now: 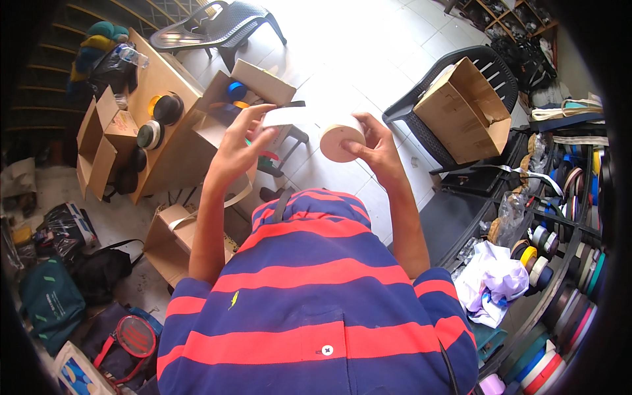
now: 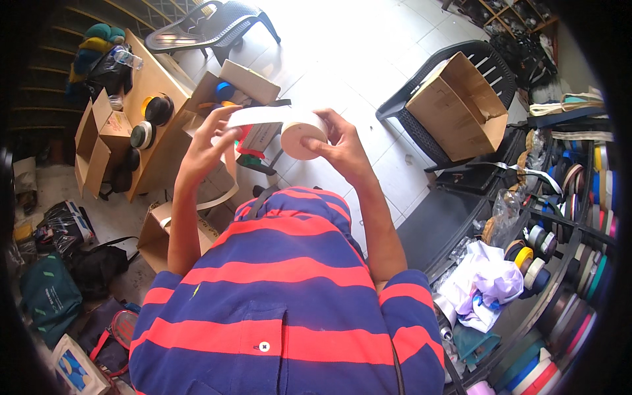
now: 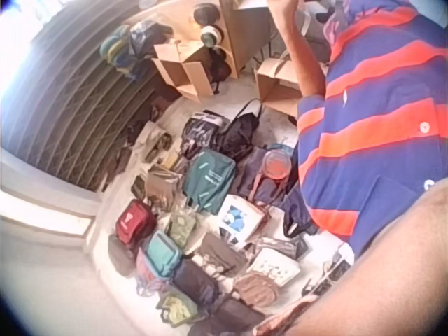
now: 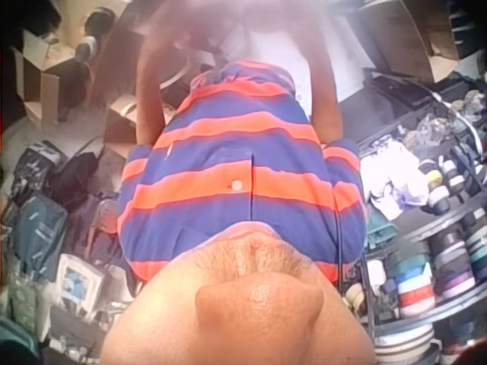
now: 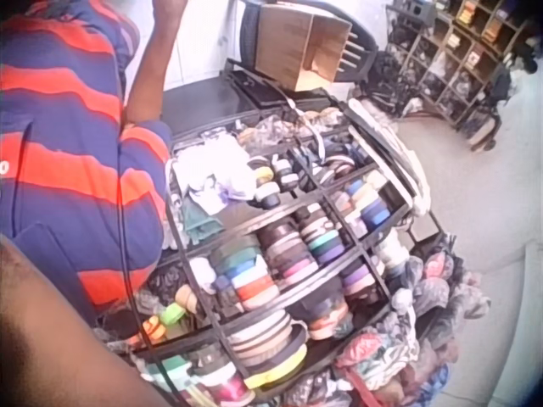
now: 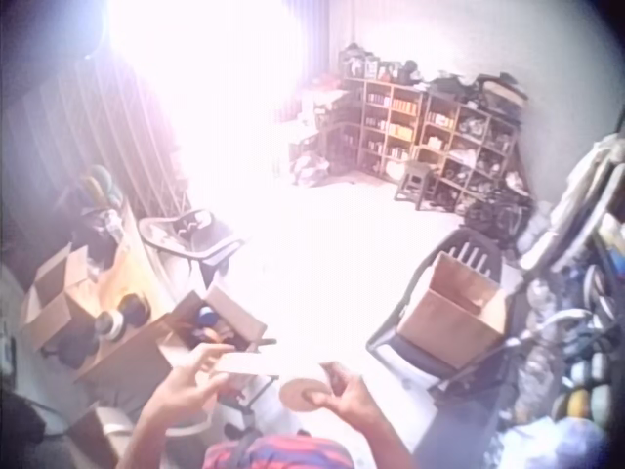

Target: The person moves rolls of fabric tape and other circular textile materials between a desk, storage boxes on the floor, and a multi-tiered shelving unit to organize the workspace.

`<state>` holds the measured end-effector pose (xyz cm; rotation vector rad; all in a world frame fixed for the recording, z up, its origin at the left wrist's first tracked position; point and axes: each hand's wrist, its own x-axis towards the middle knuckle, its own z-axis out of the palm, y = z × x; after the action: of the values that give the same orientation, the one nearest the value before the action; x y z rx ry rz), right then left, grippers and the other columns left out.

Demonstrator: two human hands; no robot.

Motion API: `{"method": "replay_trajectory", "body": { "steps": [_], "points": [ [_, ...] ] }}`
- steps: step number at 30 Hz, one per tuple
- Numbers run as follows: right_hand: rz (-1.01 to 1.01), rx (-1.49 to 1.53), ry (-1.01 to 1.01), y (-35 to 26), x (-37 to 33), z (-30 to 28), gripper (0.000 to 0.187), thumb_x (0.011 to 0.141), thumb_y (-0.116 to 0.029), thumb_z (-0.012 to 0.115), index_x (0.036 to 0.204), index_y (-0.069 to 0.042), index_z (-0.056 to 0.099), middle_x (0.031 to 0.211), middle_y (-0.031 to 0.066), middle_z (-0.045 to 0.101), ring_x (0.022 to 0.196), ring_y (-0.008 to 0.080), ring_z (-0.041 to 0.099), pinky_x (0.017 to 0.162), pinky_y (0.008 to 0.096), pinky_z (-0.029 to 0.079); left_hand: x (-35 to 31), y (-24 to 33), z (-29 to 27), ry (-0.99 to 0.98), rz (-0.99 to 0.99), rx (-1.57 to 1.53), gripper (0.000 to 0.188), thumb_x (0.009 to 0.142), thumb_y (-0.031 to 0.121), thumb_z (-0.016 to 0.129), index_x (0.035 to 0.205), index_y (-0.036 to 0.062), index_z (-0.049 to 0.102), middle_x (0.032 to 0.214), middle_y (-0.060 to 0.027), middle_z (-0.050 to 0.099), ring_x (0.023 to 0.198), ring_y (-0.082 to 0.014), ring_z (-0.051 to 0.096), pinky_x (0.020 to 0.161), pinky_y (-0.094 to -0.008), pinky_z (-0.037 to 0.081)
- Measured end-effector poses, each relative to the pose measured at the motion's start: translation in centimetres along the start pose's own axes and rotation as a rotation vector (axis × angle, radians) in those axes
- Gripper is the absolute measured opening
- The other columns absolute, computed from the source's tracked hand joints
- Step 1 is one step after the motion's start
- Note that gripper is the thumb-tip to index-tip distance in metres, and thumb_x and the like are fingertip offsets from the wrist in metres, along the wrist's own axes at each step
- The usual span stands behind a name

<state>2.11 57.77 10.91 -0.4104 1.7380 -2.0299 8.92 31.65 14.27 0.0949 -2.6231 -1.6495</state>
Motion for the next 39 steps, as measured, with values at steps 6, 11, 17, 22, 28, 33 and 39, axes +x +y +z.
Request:
{"method": "replay_trajectory", "body": {
  "steps": [6, 11, 17, 22, 28, 33, 39],
  "points": [
    [-0.134, -0.369, -0.081, -1.6, 0.1, 0.0, 0.056, 0.072, -0.014, 0.08, 0.122, -0.004, 0.055, 0.099, 0.0094, 0.065, 0.091, 0.0165, 0.062, 0.081, 0.0307, 0.048, 1.4, 4.2, 2.8, -0.219, 0.196, 0.047, 0.06, 0.081, 0.016, 0.071, 0.134, 0.005, 0.048, 0.123, -0.0159, 0.058, 0.11, -0.0277, 0.058, 0.099, -0.0371, 0.042],
    [-0.203, -0.369, -0.006, -2.9, -0.1, -0.4, 0.06, 0.07, -0.014, 0.082, 0.123, -0.006, 0.055, 0.098, 0.0099, 0.065, 0.093, 0.0176, 0.062, 0.082, 0.0304, 0.048, 2.5, 5.8, 5.1, -0.259, 0.228, 0.091, 0.055, 0.078, 0.019, 0.076, 0.127, 0.0045, 0.054, 0.107, -0.0127, 0.065, 0.101, -0.0214, 0.062, 0.086, -0.0333, 0.049],
    [-0.227, 0.006, 0.132, -2.6, -1.0, -0.2, 0.05, 0.075, -0.008, 0.08, 0.118, -0.001, 0.055, 0.1, 0.0096, 0.064, 0.095, 0.0157, 0.061, 0.085, 0.0288, 0.049, 2.8, 6.3, 6.3, -0.196, 0.112, -0.139, 0.036, 0.083, 0.01, 0.073, 0.116, 0.0006, 0.061, 0.096, -0.0071, 0.067, 0.078, -0.0078, 0.062, 0.067, -0.0236, 0.05],
    [-0.337, -0.107, 0.308, -4.4, -1.9, -2.2, 0.041, 0.076, -0.008, 0.079, 0.109, 0.003, 0.059, 0.1, 0.0094, 0.064, 0.094, 0.0144, 0.061, 0.082, 0.0282, 0.05, 3.5, 8.2, 7.9, -0.18, 0.072, -0.231, 0.028, 0.085, 0.011, 0.07, 0.111, 0.0006, 0.064, 0.092, -0.0057, 0.067, 0.074, -0.0076, 0.061, 0.065, -0.0228, 0.047],
    [-0.47, 0.023, 0.486, -7.2, -2.8, -4.7, 0.035, 0.081, -0.012, 0.075, 0.109, 0.004, 0.061, 0.096, 0.0079, 0.064, 0.089, 0.0134, 0.06, 0.079, 0.0272, 0.049, 5.2, 10.3, 10.3, 0.039, 0.57, -0.001, 0.014, 0.091, 0.01, 0.061, 0.102, 0.0039, 0.066, 0.079, -0.0061, 0.059, 0.062, -0.0106, 0.05, 0.058, -0.0267, 0.041],
    [-0.57, 0.323, 0.643, -7.5, -1.5, -3.4, 0.039, 0.087, -0.018, 0.071, 0.116, 0.003, 0.057, 0.106, 0.0086, 0.061, 0.102, 0.0145, 0.056, 0.088, 0.0296, 0.045, 5.5, 12.2, 13.4, -0.086, 0.257, -0.37, 0.025, 0.097, 0.016, 0.054, 0.115, -0.0014, 0.053, 0.085, -0.0118, 0.057, 0.061, -0.013, 0.055, 0.058, -0.0292, 0.044],
    [-0.552, 0.621, 0.468, -7.8, 0.7, -2.8, 0.042, 0.095, -0.029, 0.06, 0.124, 0.0, 0.05, 0.111, 0.0109, 0.056, 0.104, 0.0188, 0.055, 0.091, 0.0349, 0.046, 6.1, 12.1, 15.5, 0.063, 0.486, -0.358, 0.031, 0.101, 0.024, 0.046, 0.122, 0.0006, 0.045, 0.109, -0.0125, 0.054, 0.096, -0.0143, 0.05, 0.08, -0.0292, 0.043]
  ]
}}
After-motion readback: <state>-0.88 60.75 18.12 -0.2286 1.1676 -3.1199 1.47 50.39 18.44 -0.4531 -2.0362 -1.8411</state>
